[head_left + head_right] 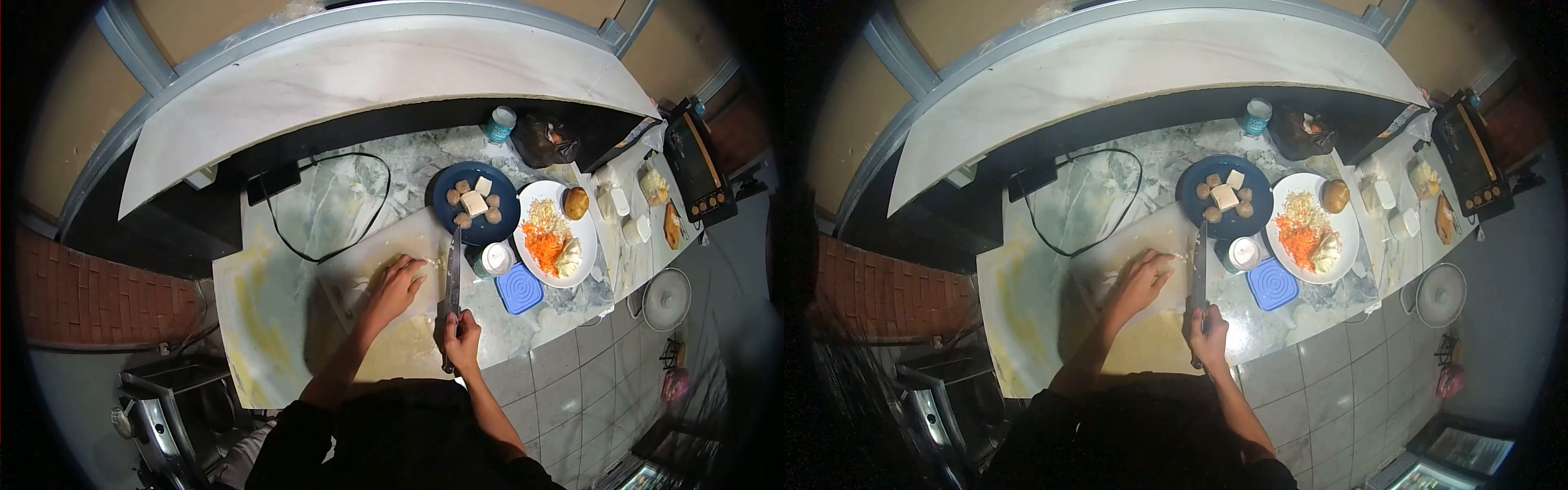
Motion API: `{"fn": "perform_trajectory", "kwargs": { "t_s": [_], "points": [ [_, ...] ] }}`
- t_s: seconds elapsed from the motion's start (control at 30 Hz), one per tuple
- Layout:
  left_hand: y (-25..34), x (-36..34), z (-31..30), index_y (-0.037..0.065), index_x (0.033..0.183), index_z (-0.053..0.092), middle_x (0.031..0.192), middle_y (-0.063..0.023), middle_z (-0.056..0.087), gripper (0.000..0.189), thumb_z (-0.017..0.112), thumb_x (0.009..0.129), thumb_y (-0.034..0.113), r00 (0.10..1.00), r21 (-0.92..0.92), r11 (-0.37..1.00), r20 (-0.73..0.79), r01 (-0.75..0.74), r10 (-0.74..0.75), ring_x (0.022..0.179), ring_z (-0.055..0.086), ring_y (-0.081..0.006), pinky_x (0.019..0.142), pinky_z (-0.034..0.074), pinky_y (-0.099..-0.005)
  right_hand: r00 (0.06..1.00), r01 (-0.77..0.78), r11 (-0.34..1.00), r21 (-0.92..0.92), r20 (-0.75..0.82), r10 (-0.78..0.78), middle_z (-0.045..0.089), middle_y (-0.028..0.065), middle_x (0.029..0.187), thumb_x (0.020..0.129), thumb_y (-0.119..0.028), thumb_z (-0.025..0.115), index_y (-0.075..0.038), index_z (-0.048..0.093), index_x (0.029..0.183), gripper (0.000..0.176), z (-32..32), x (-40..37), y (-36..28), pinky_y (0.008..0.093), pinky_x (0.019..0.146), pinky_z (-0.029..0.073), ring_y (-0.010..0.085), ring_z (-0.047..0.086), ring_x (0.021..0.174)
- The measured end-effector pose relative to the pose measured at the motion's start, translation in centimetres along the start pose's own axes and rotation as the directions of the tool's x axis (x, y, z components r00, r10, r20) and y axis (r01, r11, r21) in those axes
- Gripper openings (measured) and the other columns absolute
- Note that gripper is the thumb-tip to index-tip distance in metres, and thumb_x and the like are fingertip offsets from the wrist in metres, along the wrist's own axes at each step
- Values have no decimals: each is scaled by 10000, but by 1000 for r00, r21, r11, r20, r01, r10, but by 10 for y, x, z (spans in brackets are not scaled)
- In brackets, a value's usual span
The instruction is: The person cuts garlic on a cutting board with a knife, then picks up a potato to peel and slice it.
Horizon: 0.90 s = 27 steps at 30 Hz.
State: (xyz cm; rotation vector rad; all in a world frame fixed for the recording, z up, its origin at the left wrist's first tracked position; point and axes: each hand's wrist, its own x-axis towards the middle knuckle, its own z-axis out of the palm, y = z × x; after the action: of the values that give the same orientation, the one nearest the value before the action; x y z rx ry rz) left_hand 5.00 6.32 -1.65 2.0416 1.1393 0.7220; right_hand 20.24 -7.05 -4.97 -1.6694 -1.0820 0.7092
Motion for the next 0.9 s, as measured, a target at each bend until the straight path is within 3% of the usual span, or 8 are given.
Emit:
{"fn": "perform_trajectory", "kwargs": {
  "t_s": [0.13,0.4,0.57,0.77,0.83,0.9],
  "points": [
    [11,17,13,34,1125,619,1073,-187,611,229,622,898,63,995,96,995,-98,14,-4,962,611,-417,806,496,-478,998,-64,997,35,-2,64,447,-28,566,975,-149,619,-51,433,720,331,0,-2,6,258,452,292,36,381,524],
    [-10,24,18,30,1000,606,1026,-197,598,97,601,909,63,998,85,996,-46,39,-35,941,605,-435,784,488,-497,999,-34,996,77,-7,35,442,-35,563,974,-145,622,-50,432,718,333,2,-1,4,255,445,284,30,384,520],
    [-5,12,-4,33,932,569,950,-183,590,18,561,917,39,999,133,990,-39,37,-32,859,610,-443,733,477,-522,999,-31,999,9,23,30,440,-31,561,971,-136,624,-48,440,722,322,1,0,7,248,448,288,29,389,524],
    [-18,-9,-23,1,957,623,864,-163,687,88,620,922,82,993,-5,999,-108,48,-48,826,670,-379,745,520,-434,999,15,1000,-3,38,-15,448,-22,570,964,-141,632,-44,441,717,327,2,1,11,251,452,289,33,388,532],
    [-24,-13,-29,-14,963,637,863,-159,707,92,636,921,69,990,-143,981,-44,130,-137,806,704,-291,740,533,-369,999,-8,1000,24,50,7,447,-20,571,963,-146,634,-42,444,716,328,2,1,8,255,453,289,36,387,533],
    [-27,-12,-33,-7,950,628,862,-162,707,71,642,907,48,988,-157,979,-64,129,-140,794,705,-304,715,534,-379,998,-30,998,49,60,27,447,-18,571,962,-151,636,-40,448,716,329,0,2,-1,260,454,289,38,386,534]
  ]
}}
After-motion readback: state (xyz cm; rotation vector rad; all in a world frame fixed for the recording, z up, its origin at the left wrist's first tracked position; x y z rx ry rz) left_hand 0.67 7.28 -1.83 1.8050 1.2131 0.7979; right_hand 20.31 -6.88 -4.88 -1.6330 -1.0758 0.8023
